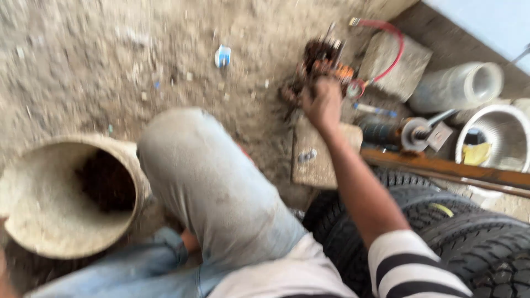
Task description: The person sits on the floor and uses pliers to remove small metal pieces from circular metal parts. They repeatedly pick up parts, use the pliers to pull out pieces, and place the parts into a bucket.
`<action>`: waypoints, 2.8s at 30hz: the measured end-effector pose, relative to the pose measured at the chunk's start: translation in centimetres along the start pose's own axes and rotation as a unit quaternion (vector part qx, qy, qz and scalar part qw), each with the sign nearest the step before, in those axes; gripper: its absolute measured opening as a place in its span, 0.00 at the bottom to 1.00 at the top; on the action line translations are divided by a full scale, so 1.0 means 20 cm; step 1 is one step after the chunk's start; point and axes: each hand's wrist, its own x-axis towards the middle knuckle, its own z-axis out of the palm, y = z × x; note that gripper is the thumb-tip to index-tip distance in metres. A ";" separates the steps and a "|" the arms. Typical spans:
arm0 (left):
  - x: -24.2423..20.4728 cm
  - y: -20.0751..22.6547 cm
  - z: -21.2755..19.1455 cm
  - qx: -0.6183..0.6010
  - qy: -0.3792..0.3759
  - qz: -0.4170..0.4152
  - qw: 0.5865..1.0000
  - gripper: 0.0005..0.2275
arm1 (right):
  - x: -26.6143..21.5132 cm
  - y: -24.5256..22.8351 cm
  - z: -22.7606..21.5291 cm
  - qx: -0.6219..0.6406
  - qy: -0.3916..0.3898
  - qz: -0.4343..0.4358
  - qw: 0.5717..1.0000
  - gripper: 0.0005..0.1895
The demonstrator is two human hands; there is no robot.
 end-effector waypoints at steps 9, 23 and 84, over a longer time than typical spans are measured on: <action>0.14 0.19 -0.09 0.056 -0.008 -0.027 0.998 0.21 | 0.12 -0.04 -0.09 0.018 -0.016 0.058 0.998 0.10; 0.01 0.48 -0.24 0.188 -0.144 -0.087 0.968 0.29 | -0.36 -0.60 -0.06 0.214 -0.132 -0.041 0.967 0.03; -0.47 0.70 -0.20 0.104 -0.273 -0.087 0.952 0.30 | 0.40 -0.23 0.09 -0.028 -0.207 0.047 0.977 0.23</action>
